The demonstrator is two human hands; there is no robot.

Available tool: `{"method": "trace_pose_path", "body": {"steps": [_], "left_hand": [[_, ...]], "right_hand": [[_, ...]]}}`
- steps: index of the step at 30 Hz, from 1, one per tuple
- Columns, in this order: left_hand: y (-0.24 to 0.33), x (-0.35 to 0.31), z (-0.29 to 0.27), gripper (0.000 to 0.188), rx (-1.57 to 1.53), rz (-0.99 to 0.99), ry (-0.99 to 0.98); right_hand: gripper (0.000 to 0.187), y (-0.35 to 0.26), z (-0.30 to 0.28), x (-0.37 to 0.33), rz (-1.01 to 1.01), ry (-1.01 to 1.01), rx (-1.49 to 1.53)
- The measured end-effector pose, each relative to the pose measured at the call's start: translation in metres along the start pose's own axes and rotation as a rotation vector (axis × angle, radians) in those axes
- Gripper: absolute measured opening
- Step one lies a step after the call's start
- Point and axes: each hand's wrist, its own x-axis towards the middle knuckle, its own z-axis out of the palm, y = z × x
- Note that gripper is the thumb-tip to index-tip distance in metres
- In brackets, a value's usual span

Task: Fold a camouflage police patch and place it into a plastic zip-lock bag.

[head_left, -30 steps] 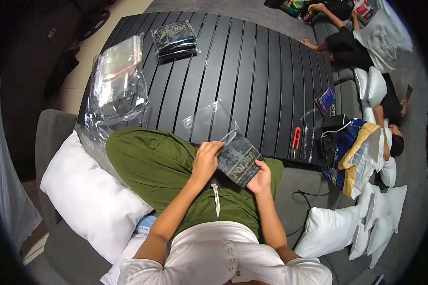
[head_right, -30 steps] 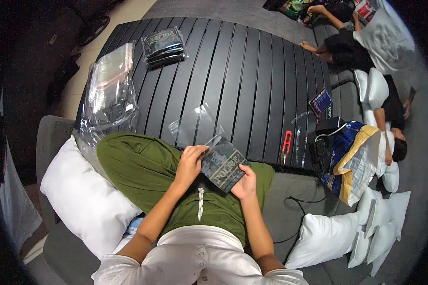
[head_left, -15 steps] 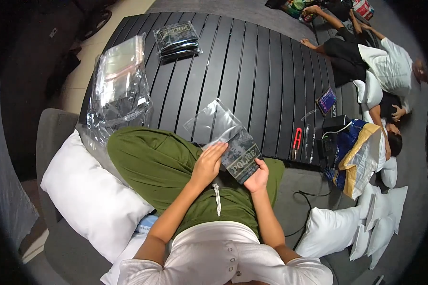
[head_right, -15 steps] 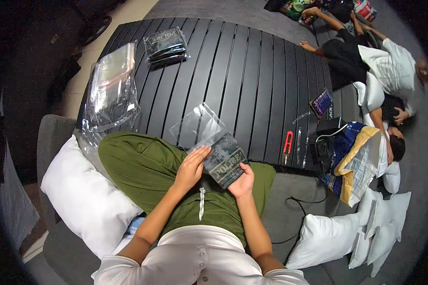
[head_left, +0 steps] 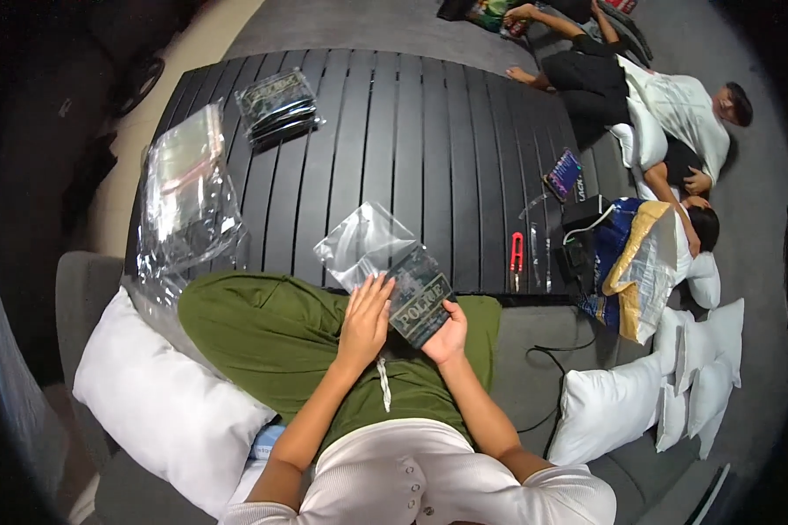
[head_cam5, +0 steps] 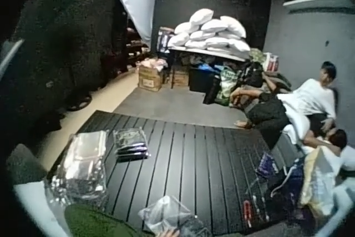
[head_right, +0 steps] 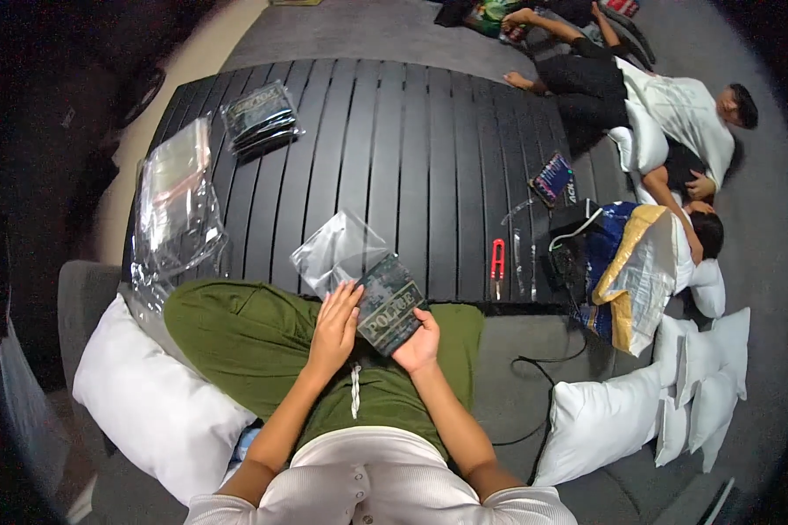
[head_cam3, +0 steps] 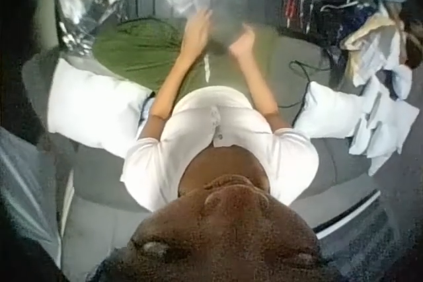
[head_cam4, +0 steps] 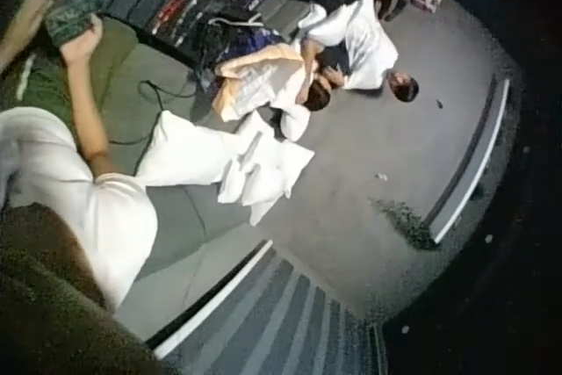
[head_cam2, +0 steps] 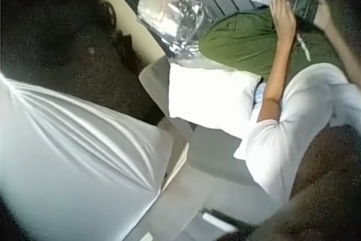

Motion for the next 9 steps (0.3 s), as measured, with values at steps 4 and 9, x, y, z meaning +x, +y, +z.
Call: {"method": "trace_pose_path", "body": {"steps": [4, 9], "left_hand": [[0.0014, 0.0006, 0.0005, 0.034, -0.039, 0.001, -0.015], [0.0005, 0.0029, -0.0001, 0.034, -0.089, -0.031, -0.020]], "right_hand": [[0.052, 0.0003, 0.0002, 0.0005, 0.017, -0.005, 0.025], [0.054, -0.0006, -0.0017, 0.0009, 0.054, -0.050, 0.054]]}}
